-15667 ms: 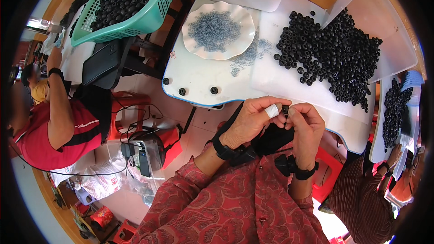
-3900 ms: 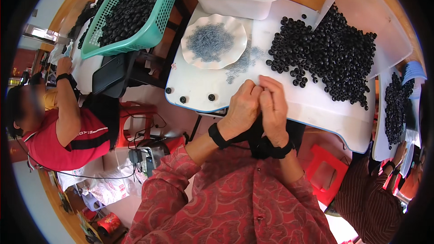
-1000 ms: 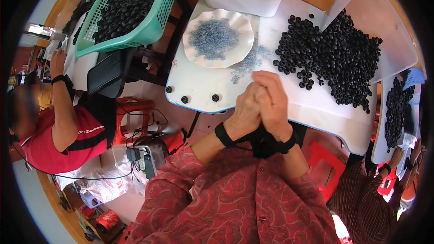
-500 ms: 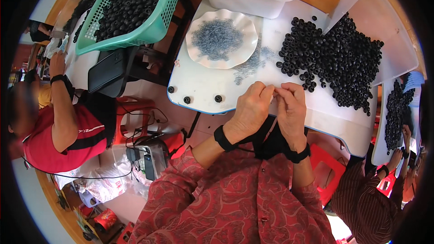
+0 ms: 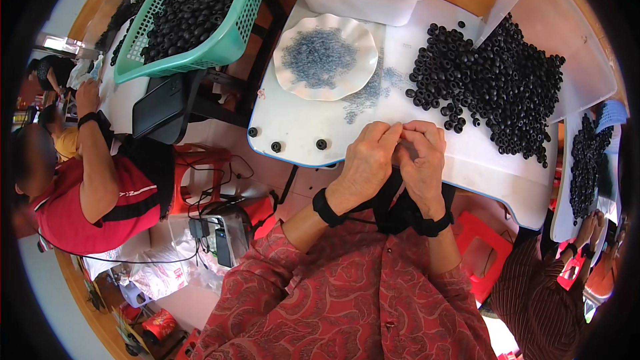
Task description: Sorting and inspecting small black manufactured parts at a workstation.
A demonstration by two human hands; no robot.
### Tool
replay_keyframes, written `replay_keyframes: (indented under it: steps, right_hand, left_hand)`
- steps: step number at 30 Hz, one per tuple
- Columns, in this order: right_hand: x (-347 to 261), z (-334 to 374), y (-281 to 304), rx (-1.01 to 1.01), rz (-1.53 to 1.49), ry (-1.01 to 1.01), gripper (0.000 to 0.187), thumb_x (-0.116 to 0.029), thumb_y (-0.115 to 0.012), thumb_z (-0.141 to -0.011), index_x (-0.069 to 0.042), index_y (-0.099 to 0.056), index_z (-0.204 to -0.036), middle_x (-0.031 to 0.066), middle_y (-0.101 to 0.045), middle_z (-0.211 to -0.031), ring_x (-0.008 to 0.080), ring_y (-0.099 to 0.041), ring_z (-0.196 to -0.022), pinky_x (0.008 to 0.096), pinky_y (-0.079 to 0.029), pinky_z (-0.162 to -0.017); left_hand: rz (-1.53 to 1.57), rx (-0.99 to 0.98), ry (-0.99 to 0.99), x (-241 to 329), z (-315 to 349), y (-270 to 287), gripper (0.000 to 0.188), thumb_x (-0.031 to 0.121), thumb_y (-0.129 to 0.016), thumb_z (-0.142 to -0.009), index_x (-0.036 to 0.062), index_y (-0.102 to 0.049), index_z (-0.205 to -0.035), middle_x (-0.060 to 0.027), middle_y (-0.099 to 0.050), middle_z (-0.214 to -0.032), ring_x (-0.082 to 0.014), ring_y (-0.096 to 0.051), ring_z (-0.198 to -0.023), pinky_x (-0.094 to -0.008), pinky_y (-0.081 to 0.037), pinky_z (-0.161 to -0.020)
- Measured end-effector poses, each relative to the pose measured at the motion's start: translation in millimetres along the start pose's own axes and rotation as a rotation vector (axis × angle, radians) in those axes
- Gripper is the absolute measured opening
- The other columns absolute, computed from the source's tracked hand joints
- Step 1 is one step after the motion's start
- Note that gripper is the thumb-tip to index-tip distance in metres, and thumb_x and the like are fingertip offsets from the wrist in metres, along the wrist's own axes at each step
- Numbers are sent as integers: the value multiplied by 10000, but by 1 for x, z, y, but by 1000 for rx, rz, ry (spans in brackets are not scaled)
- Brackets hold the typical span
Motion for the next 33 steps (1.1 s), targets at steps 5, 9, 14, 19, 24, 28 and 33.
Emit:
replay_keyframes:
  steps: [5,9,14,19,24,28,33]
  right_hand:
    - [1,1,-3,35,21,26,249,59,-682,-717,-44,-676,-944,40,-616,-1045,253,-531,-978,373,-370,-863]
    - [0,3,-4,64,43,49,224,59,-674,-749,-48,-660,-945,42,-613,-1048,248,-533,-970,371,-363,-848]
    - [-4,4,-2,93,3,68,170,51,-654,-810,-34,-642,-956,77,-616,-1045,263,-556,-981,379,-395,-869]
    - [-21,13,18,111,-205,-48,119,52,-626,-891,4,-633,-999,130,-637,-1005,254,-639,-873,341,-507,-777]
    - [-38,20,41,129,-229,8,197,85,-663,-869,10,-656,-1051,116,-661,-982,177,-657,-826,283,-529,-731]
    - [-45,28,60,126,-251,-4,219,92,-675,-857,12,-674,-1061,102,-653,-996,155,-651,-838,262,-523,-728]
    - [-44,43,75,163,-387,-146,199,90,-665,-874,14,-673,-1058,83,-643,-999,122,-637,-854,250,-518,-728]
  left_hand:
    - [12,29,20,1,1,0,413,-100,-586,-748,-22,-641,-1150,-173,-634,-995,-353,-643,-895,-405,-545,-751]
    - [83,67,38,-3,1,-1,411,-128,-567,-749,-11,-656,-1133,-174,-640,-991,-359,-652,-856,-408,-544,-727]
    - [238,101,121,-9,2,2,292,-84,-577,-866,-10,-667,-1134,-134,-671,-947,-267,-673,-788,-343,-547,-685]
    - [859,19,494,-5,9,1,224,3,-571,-968,-14,-659,-1173,-49,-682,-957,-113,-652,-816,-250,-552,-716]
    - [962,3,445,19,12,12,239,9,-542,-987,-19,-649,-1200,-43,-674,-940,-95,-638,-811,-233,-547,-741]
    - [1071,-59,458,33,17,7,246,11,-528,-996,-15,-648,-1209,-46,-668,-940,-88,-631,-804,-233,-543,-743]
    - [1321,-125,535,42,28,-11,253,45,-544,-1007,-6,-642,-1235,-46,-661,-949,-89,-624,-800,-236,-548,-735]
Point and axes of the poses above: each hand's wrist, its own z-axis away from the middle knuckle, its own y-axis out of the back of the hand, x = y × z, the point moved 6 cm from there along -z, towards the middle knuckle
